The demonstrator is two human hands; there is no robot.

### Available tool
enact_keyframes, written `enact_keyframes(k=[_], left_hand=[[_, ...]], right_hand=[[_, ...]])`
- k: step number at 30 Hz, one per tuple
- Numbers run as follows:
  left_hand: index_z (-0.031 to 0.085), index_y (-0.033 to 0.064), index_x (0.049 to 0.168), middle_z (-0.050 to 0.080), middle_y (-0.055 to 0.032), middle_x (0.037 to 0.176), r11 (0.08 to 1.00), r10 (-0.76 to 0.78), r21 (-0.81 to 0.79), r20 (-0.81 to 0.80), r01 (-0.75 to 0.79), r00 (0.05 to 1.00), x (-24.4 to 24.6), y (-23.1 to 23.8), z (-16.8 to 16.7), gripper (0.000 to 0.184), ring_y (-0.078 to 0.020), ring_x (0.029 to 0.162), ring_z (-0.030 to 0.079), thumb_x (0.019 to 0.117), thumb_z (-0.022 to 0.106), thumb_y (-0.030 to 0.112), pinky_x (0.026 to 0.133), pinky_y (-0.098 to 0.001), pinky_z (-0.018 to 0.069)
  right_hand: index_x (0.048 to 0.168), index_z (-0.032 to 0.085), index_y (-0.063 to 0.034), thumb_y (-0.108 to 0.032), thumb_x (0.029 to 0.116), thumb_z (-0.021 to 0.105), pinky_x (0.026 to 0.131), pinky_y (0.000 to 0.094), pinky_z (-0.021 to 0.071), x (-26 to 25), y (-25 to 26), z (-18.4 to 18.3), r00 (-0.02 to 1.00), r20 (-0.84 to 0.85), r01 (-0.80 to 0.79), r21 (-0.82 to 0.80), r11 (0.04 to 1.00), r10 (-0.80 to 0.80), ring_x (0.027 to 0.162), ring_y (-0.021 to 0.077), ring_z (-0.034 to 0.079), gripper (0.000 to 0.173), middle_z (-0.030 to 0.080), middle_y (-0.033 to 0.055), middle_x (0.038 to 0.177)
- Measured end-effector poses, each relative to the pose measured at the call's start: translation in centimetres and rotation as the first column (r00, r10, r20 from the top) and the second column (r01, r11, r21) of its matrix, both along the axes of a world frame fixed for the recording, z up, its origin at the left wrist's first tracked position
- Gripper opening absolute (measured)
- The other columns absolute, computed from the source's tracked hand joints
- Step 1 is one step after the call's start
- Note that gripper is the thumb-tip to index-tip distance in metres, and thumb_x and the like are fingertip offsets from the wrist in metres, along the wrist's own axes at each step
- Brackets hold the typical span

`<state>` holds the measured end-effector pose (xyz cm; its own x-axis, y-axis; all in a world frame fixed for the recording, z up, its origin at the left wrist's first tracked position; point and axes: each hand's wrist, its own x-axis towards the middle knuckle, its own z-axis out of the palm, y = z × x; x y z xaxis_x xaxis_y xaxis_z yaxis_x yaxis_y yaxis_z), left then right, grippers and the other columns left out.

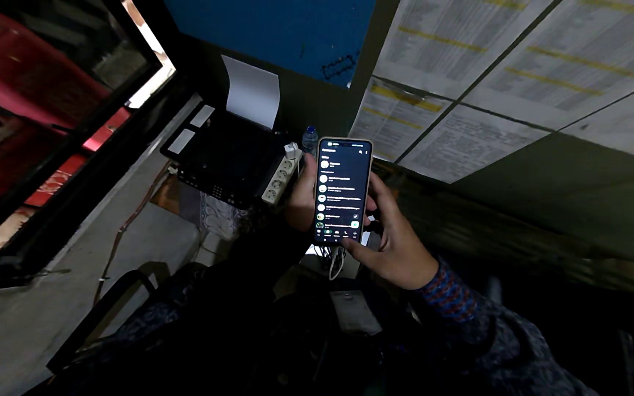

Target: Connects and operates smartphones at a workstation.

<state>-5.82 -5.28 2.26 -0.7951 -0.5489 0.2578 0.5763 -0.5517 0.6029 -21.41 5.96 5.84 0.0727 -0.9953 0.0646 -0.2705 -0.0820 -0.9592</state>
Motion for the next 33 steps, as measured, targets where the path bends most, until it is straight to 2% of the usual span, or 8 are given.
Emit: enact_keyframes(k=[3, 9, 14, 18, 23, 28, 33], left_hand=[[0.038, 0.0127, 0.154, 0.068, -0.0273, 0.108, 1.000, 0.013, 0.012, -0.021, -0.013, 1.000, 0.0, 0.1, 0.1, 0.095, -0.0399, 0.088, 0.072, 0.0944, 0.013, 0.082, 0.075, -0.0559, 0.0618], [0.042, 0.0126, 0.151, 0.068, -0.0270, 0.108, 0.999, 0.037, -0.038, 0.021, -0.036, 0.999, 0.5, 0.4, -0.3, 0.095, -0.0385, 0.087, 0.072, 0.0945, 0.008, 0.082, 0.074, -0.0543, 0.0621], [0.042, 0.0115, 0.151, 0.068, -0.0261, 0.109, 0.998, 0.053, -0.034, 0.029, -0.052, 0.998, 0.6, 0.8, -0.2, 0.096, -0.0365, 0.086, 0.072, 0.0950, 0.008, 0.081, 0.074, -0.0524, 0.0621], [0.042, 0.0137, 0.152, 0.069, -0.0258, 0.108, 1.000, 0.012, -0.019, -0.008, -0.012, 1.000, 0.4, 0.7, -0.3, 0.095, -0.0380, 0.088, 0.072, 0.0935, 0.013, 0.084, 0.076, -0.0543, 0.0617], [0.044, 0.0131, 0.150, 0.069, -0.0258, 0.107, 0.999, 0.041, -0.032, 0.022, -0.040, 0.999, 0.5, 1.1, 0.0, 0.096, -0.0373, 0.086, 0.072, 0.0936, 0.011, 0.083, 0.073, -0.0532, 0.0623], [0.037, 0.0139, 0.155, 0.068, -0.0262, 0.109, 1.000, -0.016, -0.020, -0.023, 0.015, 1.000, 0.4, 1.3, 0.0, 0.095, -0.0385, 0.089, 0.071, 0.0937, 0.018, 0.083, 0.078, -0.0555, 0.0612], [0.043, 0.0121, 0.151, 0.070, -0.0247, 0.109, 0.996, 0.072, -0.048, 0.002, -0.072, 0.997, 0.6, 2.2, 0.2, 0.092, -0.0361, 0.088, 0.073, 0.0962, 0.013, 0.080, 0.076, -0.0530, 0.0624]], right_hand=[[0.166, 0.011, -0.0260, -0.016, 0.0797, 0.084, 0.083, 0.0367, 0.0644, 0.1, 0.1, 0.0, 1.000, 0.001, -0.002, -0.010, 1.000, 0.002, 0.108, 0.0212, 0.067, 0.114, 0.057, 0.0082, 0.132], [0.166, 0.010, -0.0273, -0.015, 0.0794, 0.085, 0.086, 0.0381, 0.0642, 0.2, 0.3, -0.1, 1.000, -0.014, -0.002, 0.004, 1.000, 0.002, 0.111, 0.0212, 0.067, 0.115, 0.054, 0.0087, 0.140], [0.166, 0.009, -0.0272, -0.015, 0.0792, 0.085, 0.084, 0.0366, 0.0642, 0.2, 0.5, 0.1, 1.000, -0.015, 0.003, 0.012, 1.000, -0.003, 0.109, 0.0205, 0.067, 0.116, 0.056, 0.0087, 0.134], [0.166, 0.011, -0.0263, -0.015, 0.0803, 0.085, 0.085, 0.0391, 0.0651, 0.3, 0.6, -0.1, 1.000, -0.018, 0.013, 0.000, 1.000, -0.013, 0.110, 0.0212, 0.067, 0.114, 0.052, 0.0097, 0.142], [0.166, 0.011, -0.0262, -0.015, 0.0796, 0.085, 0.083, 0.0371, 0.0645, 0.2, 0.9, 0.0, 1.000, -0.007, -0.003, -0.017, 1.000, 0.003, 0.108, 0.0205, 0.067, 0.114, 0.054, 0.0083, 0.136], [0.165, 0.012, -0.0259, -0.015, 0.0792, 0.085, 0.083, 0.0371, 0.0646, 0.1, 1.2, 0.0, 1.000, 0.004, -0.007, -0.015, 1.000, 0.007, 0.109, 0.0207, 0.067, 0.113, 0.054, 0.0087, 0.139], [0.165, 0.013, -0.0261, -0.020, 0.0798, 0.084, 0.084, 0.0380, 0.0641, 0.0, 1.5, -0.1, 1.000, 0.011, -0.024, -0.027, 0.999, 0.024, 0.111, 0.0215, 0.067, 0.112, 0.054, 0.0088, 0.141]])
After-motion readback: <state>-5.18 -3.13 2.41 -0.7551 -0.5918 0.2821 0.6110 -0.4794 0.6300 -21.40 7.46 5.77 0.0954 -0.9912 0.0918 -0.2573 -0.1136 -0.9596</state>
